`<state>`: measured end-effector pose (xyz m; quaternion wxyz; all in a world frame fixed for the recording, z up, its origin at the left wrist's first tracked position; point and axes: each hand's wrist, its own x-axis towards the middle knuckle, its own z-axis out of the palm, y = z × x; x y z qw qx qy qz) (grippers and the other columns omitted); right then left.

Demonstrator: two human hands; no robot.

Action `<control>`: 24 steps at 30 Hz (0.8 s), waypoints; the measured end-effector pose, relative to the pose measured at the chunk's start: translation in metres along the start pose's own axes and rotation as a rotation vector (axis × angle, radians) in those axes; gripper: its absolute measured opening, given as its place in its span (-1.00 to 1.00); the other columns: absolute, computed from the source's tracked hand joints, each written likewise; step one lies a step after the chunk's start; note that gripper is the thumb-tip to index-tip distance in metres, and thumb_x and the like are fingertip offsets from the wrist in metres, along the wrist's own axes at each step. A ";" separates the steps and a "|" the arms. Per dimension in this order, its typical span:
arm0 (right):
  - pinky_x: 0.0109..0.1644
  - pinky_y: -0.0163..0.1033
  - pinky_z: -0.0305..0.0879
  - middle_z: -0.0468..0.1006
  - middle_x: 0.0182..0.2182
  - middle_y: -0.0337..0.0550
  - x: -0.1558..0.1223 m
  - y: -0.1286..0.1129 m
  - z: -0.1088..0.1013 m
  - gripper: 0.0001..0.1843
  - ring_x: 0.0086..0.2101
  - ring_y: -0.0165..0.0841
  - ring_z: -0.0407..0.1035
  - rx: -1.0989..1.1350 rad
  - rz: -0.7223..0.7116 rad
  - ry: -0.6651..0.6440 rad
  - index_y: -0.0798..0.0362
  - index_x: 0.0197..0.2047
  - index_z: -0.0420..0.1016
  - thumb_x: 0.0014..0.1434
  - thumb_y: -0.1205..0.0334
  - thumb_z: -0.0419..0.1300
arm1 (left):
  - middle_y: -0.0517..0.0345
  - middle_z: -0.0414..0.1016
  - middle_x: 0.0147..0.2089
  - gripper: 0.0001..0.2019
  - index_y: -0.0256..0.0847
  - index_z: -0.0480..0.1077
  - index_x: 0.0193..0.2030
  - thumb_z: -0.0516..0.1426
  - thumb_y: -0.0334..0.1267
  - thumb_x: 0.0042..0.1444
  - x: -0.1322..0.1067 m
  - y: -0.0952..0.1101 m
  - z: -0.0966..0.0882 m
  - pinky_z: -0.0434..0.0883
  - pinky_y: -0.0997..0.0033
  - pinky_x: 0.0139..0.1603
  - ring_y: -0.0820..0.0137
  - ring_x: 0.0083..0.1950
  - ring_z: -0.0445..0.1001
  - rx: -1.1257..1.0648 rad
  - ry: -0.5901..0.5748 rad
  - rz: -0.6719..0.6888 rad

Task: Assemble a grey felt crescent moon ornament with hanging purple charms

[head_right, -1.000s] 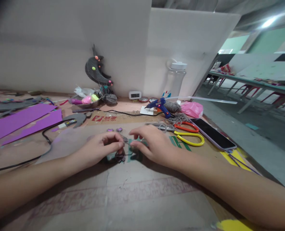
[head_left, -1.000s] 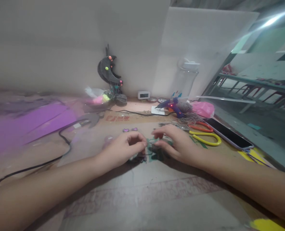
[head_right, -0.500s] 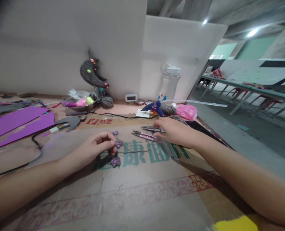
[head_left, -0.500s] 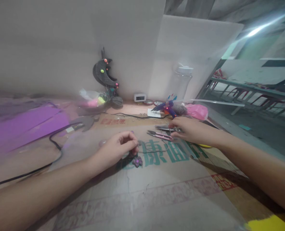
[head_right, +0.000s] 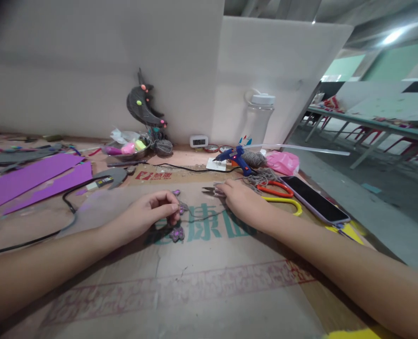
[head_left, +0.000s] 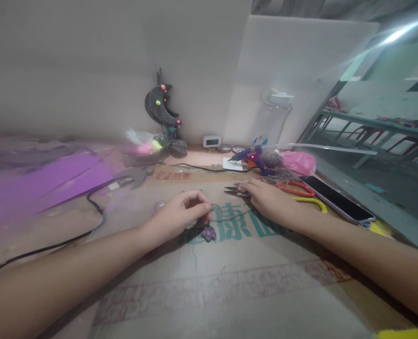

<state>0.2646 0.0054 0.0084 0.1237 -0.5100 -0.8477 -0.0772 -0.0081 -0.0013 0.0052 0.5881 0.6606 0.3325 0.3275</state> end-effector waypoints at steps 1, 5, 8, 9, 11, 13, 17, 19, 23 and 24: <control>-0.09 -0.18 0.36 0.56 -0.16 0.00 0.000 0.002 -0.002 -0.60 -0.19 -0.24 0.46 0.046 0.059 0.017 0.11 0.04 0.46 0.19 0.49 -0.01 | 0.18 0.47 -0.42 -0.82 -0.21 0.34 -0.39 0.17 -0.20 0.18 0.000 0.000 0.000 0.32 0.42 -0.30 0.46 -0.39 0.40 0.002 0.003 0.000; -0.16 -0.16 0.37 0.59 -0.23 -0.09 0.002 0.009 -0.019 -0.59 -0.23 -0.21 0.49 0.221 0.203 0.167 0.06 0.11 0.35 0.21 0.43 -0.02 | 0.18 0.46 -0.44 -0.80 -0.22 0.33 -0.41 0.17 -0.18 0.17 0.000 0.002 0.000 0.35 0.41 -0.30 0.45 -0.40 0.41 -0.029 0.024 -0.026; -0.12 -0.10 0.38 0.58 -0.17 -0.06 0.001 0.006 -0.035 -0.65 -0.18 -0.17 0.47 0.293 0.169 0.277 0.02 0.10 0.36 0.29 0.34 -0.05 | 0.16 0.49 -0.42 -0.80 -0.22 0.34 -0.41 0.19 -0.17 0.15 0.000 0.003 -0.001 0.38 0.39 -0.25 0.43 -0.37 0.45 -0.074 0.046 -0.041; -0.09 -0.09 0.38 0.57 -0.13 -0.04 0.001 0.002 -0.041 -0.67 -0.15 -0.16 0.47 0.321 0.151 0.297 0.01 0.09 0.36 0.32 0.29 -0.06 | 0.15 0.51 -0.40 -0.80 -0.22 0.35 -0.40 0.20 -0.17 0.15 0.000 0.003 -0.001 0.39 0.38 -0.22 0.42 -0.35 0.48 -0.094 0.054 -0.052; -0.06 -0.09 0.37 0.55 -0.11 -0.03 -0.002 -0.009 -0.049 -0.71 -0.12 -0.15 0.45 0.347 0.131 0.309 0.00 0.05 0.37 0.37 0.20 -0.07 | 0.12 0.56 -0.33 -0.80 -0.23 0.36 -0.38 0.22 -0.16 0.13 -0.001 0.003 0.000 0.41 0.35 -0.18 0.39 -0.28 0.52 -0.176 0.071 -0.095; -0.16 -0.15 0.37 0.56 -0.28 -0.09 -0.005 -0.023 -0.054 -0.76 -0.26 -0.21 0.47 0.367 0.125 0.292 0.00 -0.08 0.38 0.38 0.14 -0.06 | 0.11 0.58 -0.26 -0.80 -0.22 0.37 -0.36 0.25 -0.16 0.11 0.000 0.003 0.000 0.41 0.33 -0.14 0.36 -0.23 0.55 -0.283 0.080 -0.134; -0.40 -0.27 0.29 0.46 -0.54 -0.27 -0.015 -0.048 -0.052 -0.77 -0.54 -0.38 0.36 0.431 0.086 0.142 0.00 -0.26 0.36 0.38 0.17 -0.05 | 0.12 0.56 -0.27 -0.81 -0.25 0.42 -0.36 0.26 -0.17 0.10 0.002 0.002 -0.002 0.38 0.38 -0.10 0.41 -0.22 0.51 -0.307 0.106 -0.103; -0.33 -0.27 0.35 0.55 -0.39 -0.20 -0.020 -0.057 -0.046 -0.78 -0.42 -0.36 0.44 0.429 0.015 0.086 0.01 -0.15 0.40 0.39 0.21 -0.06 | 0.16 0.52 -0.33 -0.80 -0.26 0.43 -0.38 0.27 -0.17 0.09 0.004 0.002 -0.004 0.36 0.42 -0.14 0.45 -0.26 0.48 -0.270 0.115 -0.083; -0.01 -0.15 0.39 0.53 -0.05 -0.05 -0.026 -0.060 -0.035 -0.67 -0.05 -0.25 0.44 0.398 -0.094 0.008 -0.02 0.10 0.39 0.41 0.19 -0.10 | 0.20 0.50 -0.36 -0.78 -0.25 0.42 -0.39 0.28 -0.15 0.07 0.005 0.001 -0.006 0.33 0.44 -0.19 0.46 -0.29 0.46 -0.248 0.107 -0.088; 0.02 -0.13 0.39 0.51 -0.03 -0.04 -0.026 -0.059 -0.033 -0.65 -0.03 -0.23 0.43 0.399 -0.089 -0.005 -0.03 0.13 0.38 0.42 0.17 -0.11 | 0.19 0.51 -0.36 -0.78 -0.25 0.42 -0.39 0.28 -0.15 0.07 0.005 0.001 -0.006 0.33 0.43 -0.19 0.45 -0.29 0.46 -0.240 0.109 -0.089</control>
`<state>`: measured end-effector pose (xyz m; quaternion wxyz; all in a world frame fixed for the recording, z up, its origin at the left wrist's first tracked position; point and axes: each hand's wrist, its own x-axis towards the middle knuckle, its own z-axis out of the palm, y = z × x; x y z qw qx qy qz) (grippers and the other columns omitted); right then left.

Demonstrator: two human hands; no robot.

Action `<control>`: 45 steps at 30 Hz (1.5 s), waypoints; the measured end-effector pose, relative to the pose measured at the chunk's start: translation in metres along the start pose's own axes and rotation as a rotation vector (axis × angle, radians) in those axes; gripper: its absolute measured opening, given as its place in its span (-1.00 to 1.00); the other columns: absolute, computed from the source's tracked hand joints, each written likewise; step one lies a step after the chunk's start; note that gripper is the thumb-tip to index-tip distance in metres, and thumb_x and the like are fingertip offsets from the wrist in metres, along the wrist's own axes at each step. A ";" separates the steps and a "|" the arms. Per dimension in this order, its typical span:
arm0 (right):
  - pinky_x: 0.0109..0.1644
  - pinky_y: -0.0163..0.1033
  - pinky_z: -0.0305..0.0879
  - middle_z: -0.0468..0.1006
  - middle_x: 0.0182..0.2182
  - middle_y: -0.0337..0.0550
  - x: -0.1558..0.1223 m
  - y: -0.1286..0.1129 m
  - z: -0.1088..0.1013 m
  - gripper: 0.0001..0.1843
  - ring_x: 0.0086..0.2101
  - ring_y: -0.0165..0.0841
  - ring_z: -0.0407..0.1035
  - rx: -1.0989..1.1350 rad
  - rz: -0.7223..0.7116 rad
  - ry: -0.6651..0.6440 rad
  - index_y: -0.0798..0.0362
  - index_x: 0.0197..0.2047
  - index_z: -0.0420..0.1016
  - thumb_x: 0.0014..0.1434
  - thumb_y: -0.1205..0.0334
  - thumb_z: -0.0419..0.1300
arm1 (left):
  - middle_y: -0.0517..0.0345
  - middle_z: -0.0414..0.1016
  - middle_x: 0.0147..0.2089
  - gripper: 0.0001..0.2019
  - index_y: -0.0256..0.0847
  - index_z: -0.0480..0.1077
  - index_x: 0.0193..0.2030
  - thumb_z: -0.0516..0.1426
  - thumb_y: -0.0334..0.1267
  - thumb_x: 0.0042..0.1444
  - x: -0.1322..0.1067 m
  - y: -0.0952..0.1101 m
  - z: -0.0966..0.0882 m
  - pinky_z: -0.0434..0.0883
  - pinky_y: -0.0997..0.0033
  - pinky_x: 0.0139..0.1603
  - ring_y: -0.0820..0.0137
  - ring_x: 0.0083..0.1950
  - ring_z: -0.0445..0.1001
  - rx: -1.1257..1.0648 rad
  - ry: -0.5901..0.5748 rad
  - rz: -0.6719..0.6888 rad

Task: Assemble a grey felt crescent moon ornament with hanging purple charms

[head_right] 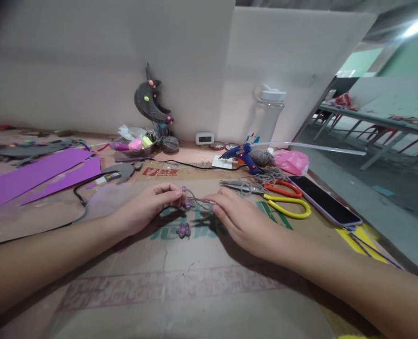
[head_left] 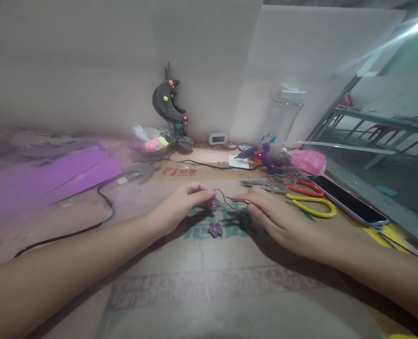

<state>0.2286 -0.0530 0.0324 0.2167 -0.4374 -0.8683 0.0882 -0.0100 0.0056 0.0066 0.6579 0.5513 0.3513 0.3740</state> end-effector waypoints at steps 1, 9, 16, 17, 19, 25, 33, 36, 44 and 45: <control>0.02 -0.12 0.39 0.51 -0.03 -0.04 0.000 0.002 0.001 -0.63 -0.02 -0.23 0.43 0.011 0.013 -0.001 -0.04 0.15 0.38 0.42 0.14 -0.12 | 0.19 0.51 -0.36 -0.78 -0.25 0.42 -0.39 0.28 -0.14 0.08 0.000 0.000 0.000 0.32 0.43 -0.18 0.45 -0.29 0.46 0.012 0.001 0.004; -0.16 -0.19 0.35 0.52 -0.34 -0.12 0.007 -0.006 -0.005 -0.55 -0.30 -0.30 0.41 0.240 0.193 -0.145 0.03 -0.06 0.49 0.43 0.04 -0.17 | 0.20 0.49 -0.37 -0.76 -0.25 0.42 -0.37 0.26 -0.10 0.08 -0.003 0.004 0.003 0.28 0.40 -0.17 0.44 -0.31 0.41 0.181 0.018 0.034; -0.26 -0.23 0.26 0.49 -0.36 -0.10 0.012 -0.009 -0.002 -0.51 -0.37 -0.32 0.34 0.343 0.308 -0.207 0.09 -0.06 0.50 0.41 -0.01 -0.15 | 0.20 0.46 -0.36 -0.76 -0.24 0.42 -0.38 0.22 -0.10 0.12 -0.002 0.000 0.003 0.25 0.40 -0.21 0.44 -0.31 0.37 0.253 -0.030 0.071; -0.26 -0.23 0.26 0.49 -0.37 -0.11 0.012 -0.009 -0.001 -0.52 -0.37 -0.32 0.34 0.354 0.307 -0.207 0.10 -0.03 0.50 0.40 0.00 -0.14 | 0.19 0.46 -0.36 -0.76 -0.24 0.42 -0.38 0.22 -0.09 0.13 -0.002 -0.001 0.003 0.25 0.40 -0.21 0.44 -0.31 0.38 0.255 -0.037 0.072; -0.25 -0.24 0.25 0.49 -0.39 -0.13 0.013 -0.008 0.001 -0.53 -0.38 -0.33 0.33 0.377 0.302 -0.209 0.10 0.02 0.50 0.39 0.02 -0.12 | 0.18 0.47 -0.36 -0.76 -0.24 0.43 -0.38 0.21 -0.09 0.13 -0.001 -0.002 0.002 0.25 0.39 -0.21 0.43 -0.31 0.38 0.262 -0.048 0.075; -0.26 -0.26 0.23 0.48 -0.40 -0.16 0.015 -0.007 0.004 -0.55 -0.40 -0.35 0.31 0.440 0.315 -0.202 0.11 0.05 0.52 0.36 0.06 -0.07 | 0.17 0.49 -0.35 -0.74 -0.24 0.44 -0.36 0.20 -0.06 0.14 0.000 -0.004 0.001 0.27 0.38 -0.22 0.43 -0.31 0.40 0.312 -0.068 0.088; -0.35 -0.30 0.17 0.44 -0.43 -0.20 0.016 -0.004 0.008 -0.54 -0.49 -0.42 0.21 0.509 0.316 -0.188 0.07 0.10 0.53 0.33 0.05 -0.01 | 0.14 0.52 -0.34 -0.76 -0.25 0.44 -0.35 0.20 -0.09 0.14 0.001 -0.006 0.001 0.32 0.38 -0.24 0.41 -0.32 0.44 0.351 -0.093 0.101; -0.37 -0.31 0.15 0.40 -0.48 -0.23 0.017 -0.003 0.009 -0.55 -0.52 -0.44 0.17 0.545 0.315 -0.188 0.09 0.08 0.55 0.32 0.06 0.00 | 0.12 0.54 -0.31 -0.77 -0.25 0.45 -0.34 0.21 -0.10 0.14 0.001 -0.007 0.000 0.34 0.38 -0.21 0.40 -0.29 0.46 0.343 -0.100 0.099; -0.44 -0.35 0.07 0.42 -0.42 -0.20 0.015 0.000 0.012 -0.55 -0.52 -0.47 0.11 0.631 0.342 -0.184 0.11 0.06 0.56 0.32 0.04 0.02 | 0.04 0.58 -0.24 -0.67 -0.26 0.53 -0.26 0.15 0.00 0.17 0.001 -0.005 0.001 0.35 0.31 -0.17 0.31 -0.23 0.47 0.412 -0.071 0.099; -0.45 -0.35 0.06 0.41 -0.42 -0.20 0.015 0.000 0.012 -0.55 -0.52 -0.47 0.10 0.638 0.346 -0.186 0.11 0.06 0.55 0.32 0.04 0.02 | 0.03 0.58 -0.23 -0.65 -0.26 0.54 -0.27 0.13 0.01 0.18 0.000 -0.003 0.001 0.36 0.31 -0.16 0.29 -0.22 0.48 0.422 -0.060 0.089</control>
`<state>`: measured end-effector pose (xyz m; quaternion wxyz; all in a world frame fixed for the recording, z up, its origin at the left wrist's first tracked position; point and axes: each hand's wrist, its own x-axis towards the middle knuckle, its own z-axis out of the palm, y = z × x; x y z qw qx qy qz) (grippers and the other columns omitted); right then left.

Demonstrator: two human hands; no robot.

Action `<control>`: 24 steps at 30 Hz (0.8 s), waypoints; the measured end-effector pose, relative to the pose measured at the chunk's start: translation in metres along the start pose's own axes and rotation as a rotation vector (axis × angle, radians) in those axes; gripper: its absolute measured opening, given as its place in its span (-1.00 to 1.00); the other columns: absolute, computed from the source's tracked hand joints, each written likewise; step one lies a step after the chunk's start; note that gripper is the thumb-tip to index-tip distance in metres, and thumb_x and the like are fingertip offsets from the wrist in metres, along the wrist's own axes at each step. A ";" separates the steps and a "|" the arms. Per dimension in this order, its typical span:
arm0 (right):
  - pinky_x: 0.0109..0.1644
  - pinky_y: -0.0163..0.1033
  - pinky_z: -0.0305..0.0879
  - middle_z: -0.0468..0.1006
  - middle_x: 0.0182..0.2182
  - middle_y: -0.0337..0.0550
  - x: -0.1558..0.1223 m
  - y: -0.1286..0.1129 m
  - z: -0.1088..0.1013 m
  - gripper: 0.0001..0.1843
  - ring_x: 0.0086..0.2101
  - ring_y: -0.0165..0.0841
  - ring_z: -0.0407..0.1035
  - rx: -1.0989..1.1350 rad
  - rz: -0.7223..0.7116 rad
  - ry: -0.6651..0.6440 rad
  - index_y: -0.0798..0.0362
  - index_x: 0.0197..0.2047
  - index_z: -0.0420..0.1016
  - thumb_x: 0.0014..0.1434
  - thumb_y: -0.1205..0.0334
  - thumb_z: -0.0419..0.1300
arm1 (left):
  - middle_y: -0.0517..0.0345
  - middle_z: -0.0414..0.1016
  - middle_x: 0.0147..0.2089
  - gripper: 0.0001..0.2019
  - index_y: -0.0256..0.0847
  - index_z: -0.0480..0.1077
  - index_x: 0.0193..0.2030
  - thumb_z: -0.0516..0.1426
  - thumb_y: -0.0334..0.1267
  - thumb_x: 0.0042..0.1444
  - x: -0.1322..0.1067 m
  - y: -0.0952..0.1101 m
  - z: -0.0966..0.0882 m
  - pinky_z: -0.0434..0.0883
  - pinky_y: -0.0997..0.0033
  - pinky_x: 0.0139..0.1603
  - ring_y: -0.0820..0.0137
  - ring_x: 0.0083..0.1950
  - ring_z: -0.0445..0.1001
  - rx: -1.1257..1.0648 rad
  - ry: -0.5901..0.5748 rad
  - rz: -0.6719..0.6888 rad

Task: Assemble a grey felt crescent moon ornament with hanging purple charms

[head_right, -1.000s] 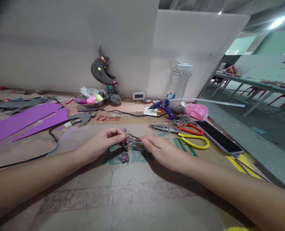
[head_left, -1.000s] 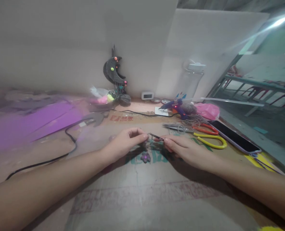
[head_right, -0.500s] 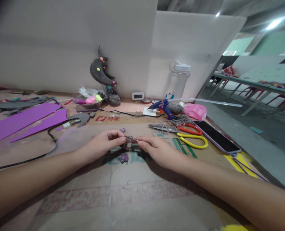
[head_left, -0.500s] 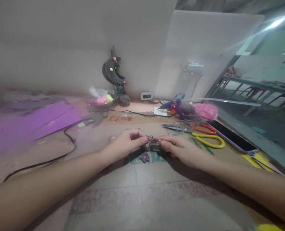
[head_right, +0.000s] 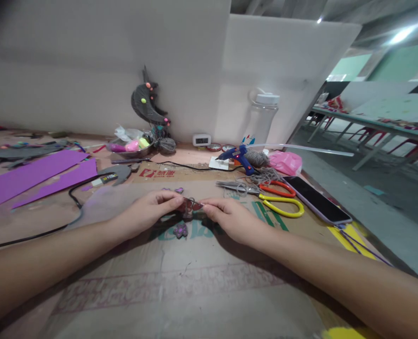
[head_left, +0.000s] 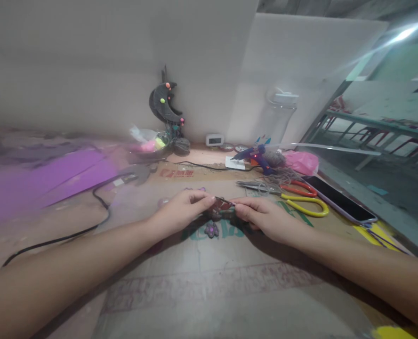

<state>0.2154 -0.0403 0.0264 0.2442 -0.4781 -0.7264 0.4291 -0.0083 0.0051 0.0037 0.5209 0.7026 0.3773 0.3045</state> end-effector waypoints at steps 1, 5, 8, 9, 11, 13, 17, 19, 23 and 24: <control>-0.46 -0.35 0.06 0.41 -0.42 -0.20 0.000 0.000 0.000 -0.55 -0.52 -0.47 0.09 0.005 0.004 -0.002 0.12 0.06 0.55 0.32 0.04 0.02 | 0.02 0.59 -0.22 -0.64 -0.27 0.54 -0.28 0.12 0.02 0.19 0.000 0.002 0.000 0.36 0.30 -0.16 0.28 -0.21 0.48 0.003 0.006 -0.011; -0.46 -0.35 0.04 0.37 -0.45 -0.22 0.000 -0.001 0.000 -0.55 -0.53 -0.48 0.05 0.021 0.012 -0.003 0.13 0.05 0.55 0.31 0.04 0.02 | 0.01 0.61 -0.21 -0.63 -0.26 0.55 -0.28 0.11 0.02 0.19 -0.001 0.006 0.000 0.38 0.30 -0.11 0.26 -0.18 0.51 -0.032 -0.003 -0.029; -0.46 -0.34 0.04 0.36 -0.46 -0.23 0.000 -0.003 0.001 -0.55 -0.54 -0.48 0.04 0.019 0.022 0.004 0.14 0.03 0.56 0.31 0.04 0.03 | 0.02 0.62 -0.19 -0.69 -0.25 0.56 -0.26 0.15 -0.04 0.16 -0.001 0.004 0.000 0.39 0.30 -0.07 0.26 -0.15 0.52 -0.061 0.002 -0.028; -0.46 -0.34 0.04 0.36 -0.47 -0.23 0.000 -0.004 0.001 -0.55 -0.54 -0.48 0.04 0.021 0.023 0.007 0.15 0.02 0.56 0.30 0.03 0.03 | 0.02 0.62 -0.18 -0.72 -0.24 0.57 -0.25 0.16 -0.06 0.15 0.000 0.003 0.000 0.39 0.29 -0.05 0.26 -0.14 0.53 -0.064 0.003 -0.020; -0.46 -0.34 0.05 0.35 -0.47 -0.23 0.000 -0.005 0.001 -0.54 -0.54 -0.48 0.05 0.030 0.023 0.009 0.15 0.00 0.57 0.29 0.01 0.04 | 0.03 0.62 -0.17 -0.75 -0.23 0.57 -0.22 0.19 -0.10 0.13 0.000 0.001 0.000 0.39 0.29 -0.04 0.27 -0.13 0.53 -0.063 -0.010 -0.001; -0.46 -0.34 0.06 0.34 -0.49 -0.24 0.000 -0.005 0.001 -0.54 -0.54 -0.47 0.05 0.039 0.020 0.008 0.13 -0.01 0.58 0.29 0.00 0.04 | 0.04 0.62 -0.19 -0.75 -0.23 0.57 -0.21 0.19 -0.09 0.14 0.001 0.000 0.000 0.40 0.30 -0.05 0.29 -0.15 0.54 -0.057 -0.041 0.012; -0.42 -0.33 0.11 0.31 -0.53 -0.27 0.000 -0.004 0.001 -0.56 -0.54 -0.45 0.08 0.030 0.007 0.006 0.09 0.02 0.58 0.30 0.03 0.03 | 0.05 0.61 -0.25 -0.76 -0.25 0.54 -0.24 0.20 -0.09 0.15 0.000 0.000 0.001 0.41 0.35 -0.13 0.32 -0.20 0.54 -0.048 -0.083 0.023; -0.40 -0.32 0.13 0.32 -0.54 -0.26 0.000 -0.004 0.001 -0.56 -0.53 -0.44 0.12 0.018 0.002 0.005 0.08 0.03 0.58 0.31 0.03 0.03 | 0.05 0.60 -0.26 -0.77 -0.26 0.52 -0.28 0.20 -0.11 0.15 0.000 0.000 0.001 0.41 0.36 -0.16 0.33 -0.22 0.53 -0.039 -0.080 0.029; -0.38 -0.32 0.17 0.37 -0.51 -0.24 -0.001 -0.003 0.002 -0.57 -0.51 -0.44 0.17 -0.009 -0.012 0.014 0.07 0.05 0.58 0.31 0.05 0.03 | 0.05 0.59 -0.26 -0.77 -0.26 0.51 -0.27 0.20 -0.11 0.16 -0.001 -0.001 0.001 0.40 0.37 -0.16 0.34 -0.23 0.52 -0.025 -0.083 0.033; -0.37 -0.32 0.18 0.38 -0.50 -0.23 -0.001 -0.003 0.001 -0.57 -0.50 -0.44 0.19 -0.013 -0.018 0.017 0.07 0.05 0.58 0.31 0.06 0.03 | 0.05 0.59 -0.26 -0.76 -0.26 0.51 -0.26 0.19 -0.10 0.17 -0.001 -0.001 0.001 0.40 0.36 -0.16 0.34 -0.22 0.52 -0.024 -0.083 0.033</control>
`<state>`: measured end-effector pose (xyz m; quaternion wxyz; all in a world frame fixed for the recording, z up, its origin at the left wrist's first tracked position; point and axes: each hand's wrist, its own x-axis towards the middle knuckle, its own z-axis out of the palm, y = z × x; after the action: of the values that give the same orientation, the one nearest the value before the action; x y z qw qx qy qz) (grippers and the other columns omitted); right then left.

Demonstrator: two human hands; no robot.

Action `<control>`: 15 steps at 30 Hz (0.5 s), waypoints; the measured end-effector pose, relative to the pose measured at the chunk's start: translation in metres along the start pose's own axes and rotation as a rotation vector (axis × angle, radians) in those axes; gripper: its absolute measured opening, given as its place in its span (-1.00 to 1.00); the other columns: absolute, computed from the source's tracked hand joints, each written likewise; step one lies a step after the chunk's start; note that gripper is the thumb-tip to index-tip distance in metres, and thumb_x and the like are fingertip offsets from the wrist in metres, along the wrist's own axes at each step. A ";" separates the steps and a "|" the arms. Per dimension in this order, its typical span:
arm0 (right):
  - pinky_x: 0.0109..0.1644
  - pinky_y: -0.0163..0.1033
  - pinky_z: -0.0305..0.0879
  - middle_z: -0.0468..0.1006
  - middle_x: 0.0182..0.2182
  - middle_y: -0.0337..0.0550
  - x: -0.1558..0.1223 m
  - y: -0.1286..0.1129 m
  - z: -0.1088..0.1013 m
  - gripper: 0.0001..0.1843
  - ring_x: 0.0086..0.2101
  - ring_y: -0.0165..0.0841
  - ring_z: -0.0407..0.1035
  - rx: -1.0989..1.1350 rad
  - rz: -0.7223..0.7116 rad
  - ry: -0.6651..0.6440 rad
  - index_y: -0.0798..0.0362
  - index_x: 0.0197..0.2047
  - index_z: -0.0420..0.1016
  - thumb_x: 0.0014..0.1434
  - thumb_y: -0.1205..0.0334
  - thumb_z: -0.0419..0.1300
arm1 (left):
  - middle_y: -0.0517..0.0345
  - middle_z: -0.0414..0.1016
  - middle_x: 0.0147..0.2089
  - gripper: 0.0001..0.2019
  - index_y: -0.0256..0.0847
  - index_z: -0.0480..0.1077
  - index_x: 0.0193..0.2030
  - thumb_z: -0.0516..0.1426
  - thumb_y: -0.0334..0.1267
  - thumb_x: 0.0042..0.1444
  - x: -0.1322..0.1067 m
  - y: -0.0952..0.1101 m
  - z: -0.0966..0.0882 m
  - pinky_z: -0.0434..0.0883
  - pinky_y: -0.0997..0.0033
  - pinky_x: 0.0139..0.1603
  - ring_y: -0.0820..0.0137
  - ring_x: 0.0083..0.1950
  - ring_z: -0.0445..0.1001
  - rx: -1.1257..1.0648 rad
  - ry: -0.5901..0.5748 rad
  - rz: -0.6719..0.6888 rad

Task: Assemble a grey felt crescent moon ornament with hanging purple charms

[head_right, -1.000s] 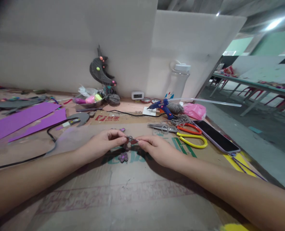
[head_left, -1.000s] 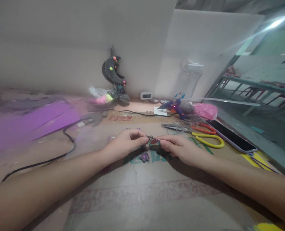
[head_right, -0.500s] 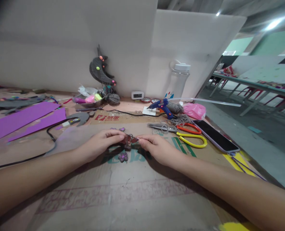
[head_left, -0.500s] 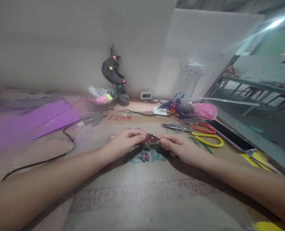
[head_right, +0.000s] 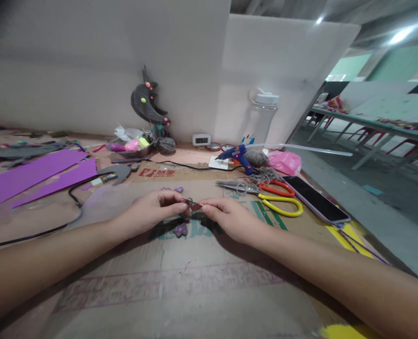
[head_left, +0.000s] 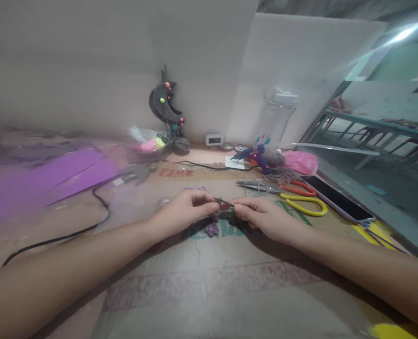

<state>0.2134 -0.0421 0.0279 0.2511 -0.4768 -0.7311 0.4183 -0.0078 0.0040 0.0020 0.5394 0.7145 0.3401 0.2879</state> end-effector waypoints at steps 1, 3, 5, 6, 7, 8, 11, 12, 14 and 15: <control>-0.37 -0.32 0.18 0.39 -0.49 -0.23 0.000 0.000 0.000 -0.57 -0.50 -0.44 0.19 -0.002 -0.003 0.000 0.07 0.05 0.58 0.31 0.06 0.03 | 0.05 0.59 -0.25 -0.76 -0.26 0.51 -0.25 0.19 -0.09 0.16 0.000 0.000 0.000 0.39 0.35 -0.15 0.33 -0.22 0.51 0.001 0.000 -0.002; -0.38 -0.32 0.18 0.40 -0.49 -0.23 0.001 0.001 0.000 -0.56 -0.50 -0.44 0.19 -0.006 -0.003 -0.004 0.07 0.06 0.58 0.31 0.05 0.03 | 0.04 0.58 -0.24 -0.75 -0.26 0.51 -0.25 0.20 -0.09 0.16 0.000 -0.001 0.000 0.39 0.34 -0.14 0.33 -0.21 0.51 0.000 0.006 -0.006; -0.40 -0.33 0.16 0.39 -0.49 -0.23 0.001 0.001 -0.001 -0.56 -0.51 -0.44 0.17 -0.012 -0.004 -0.011 0.07 0.06 0.57 0.32 0.04 0.02 | 0.05 0.58 -0.27 -0.76 -0.27 0.50 -0.28 0.20 -0.09 0.15 0.001 -0.001 -0.001 0.38 0.34 -0.16 0.34 -0.23 0.50 -0.005 0.008 -0.008; -0.42 -0.34 0.14 0.38 -0.49 -0.23 0.002 0.001 -0.001 -0.56 -0.51 -0.45 0.15 -0.016 -0.003 -0.015 0.07 0.05 0.57 0.32 0.03 0.02 | 0.05 0.57 -0.28 -0.76 -0.27 0.50 -0.29 0.20 -0.09 0.15 0.001 -0.001 -0.001 0.38 0.35 -0.17 0.35 -0.25 0.50 -0.008 0.009 -0.008; -0.43 -0.35 0.13 0.37 -0.50 -0.23 0.002 0.001 -0.001 -0.56 -0.52 -0.45 0.14 -0.019 -0.002 -0.018 0.07 0.05 0.58 0.32 0.03 0.02 | 0.06 0.57 -0.29 -0.76 -0.27 0.49 -0.30 0.20 -0.09 0.15 0.001 -0.001 -0.001 0.38 0.35 -0.19 0.35 -0.26 0.49 -0.010 0.012 -0.008; -0.45 -0.35 0.11 0.36 -0.50 -0.23 0.002 0.000 -0.001 -0.56 -0.53 -0.45 0.12 -0.021 0.000 -0.020 0.08 0.05 0.57 0.32 0.03 0.02 | 0.06 0.56 -0.31 -0.76 -0.27 0.49 -0.31 0.20 -0.09 0.14 0.001 -0.001 -0.001 0.38 0.35 -0.20 0.36 -0.27 0.49 -0.009 0.015 -0.008; -0.47 -0.36 0.06 0.35 -0.50 -0.23 0.001 0.000 -0.001 -0.54 -0.53 -0.46 0.09 -0.017 0.004 -0.031 0.09 0.04 0.57 0.32 0.01 0.02 | 0.06 0.57 -0.31 -0.75 -0.27 0.48 -0.32 0.21 -0.08 0.14 0.001 -0.001 -0.001 0.38 0.34 -0.21 0.35 -0.28 0.49 0.005 0.017 -0.018; -0.47 -0.36 0.06 0.36 -0.49 -0.23 0.001 0.000 -0.001 -0.54 -0.53 -0.46 0.10 -0.017 0.004 -0.033 0.08 0.05 0.57 0.32 0.01 0.02 | 0.05 0.57 -0.31 -0.75 -0.27 0.48 -0.32 0.21 -0.08 0.13 0.000 -0.001 -0.001 0.38 0.34 -0.22 0.35 -0.28 0.49 0.012 0.017 -0.020; -0.47 -0.36 0.06 0.38 -0.48 -0.23 0.000 0.000 -0.002 -0.55 -0.53 -0.46 0.10 -0.027 0.003 -0.034 0.07 0.05 0.57 0.33 0.03 0.01 | 0.06 0.57 -0.31 -0.75 -0.26 0.48 -0.32 0.20 -0.08 0.14 0.000 0.000 -0.001 0.38 0.35 -0.22 0.35 -0.28 0.49 0.024 0.017 -0.019; -0.47 -0.36 0.06 0.38 -0.48 -0.23 0.000 0.000 -0.002 -0.56 -0.53 -0.47 0.10 -0.036 0.004 -0.030 0.07 0.05 0.57 0.33 0.04 0.01 | 0.06 0.57 -0.31 -0.75 -0.26 0.48 -0.33 0.20 -0.08 0.14 0.000 0.000 0.000 0.38 0.35 -0.22 0.35 -0.28 0.49 0.027 0.018 -0.016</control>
<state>0.2150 -0.0411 0.0286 0.2308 -0.4763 -0.7414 0.4126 -0.0080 0.0047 0.0019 0.5289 0.7163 0.3546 0.2854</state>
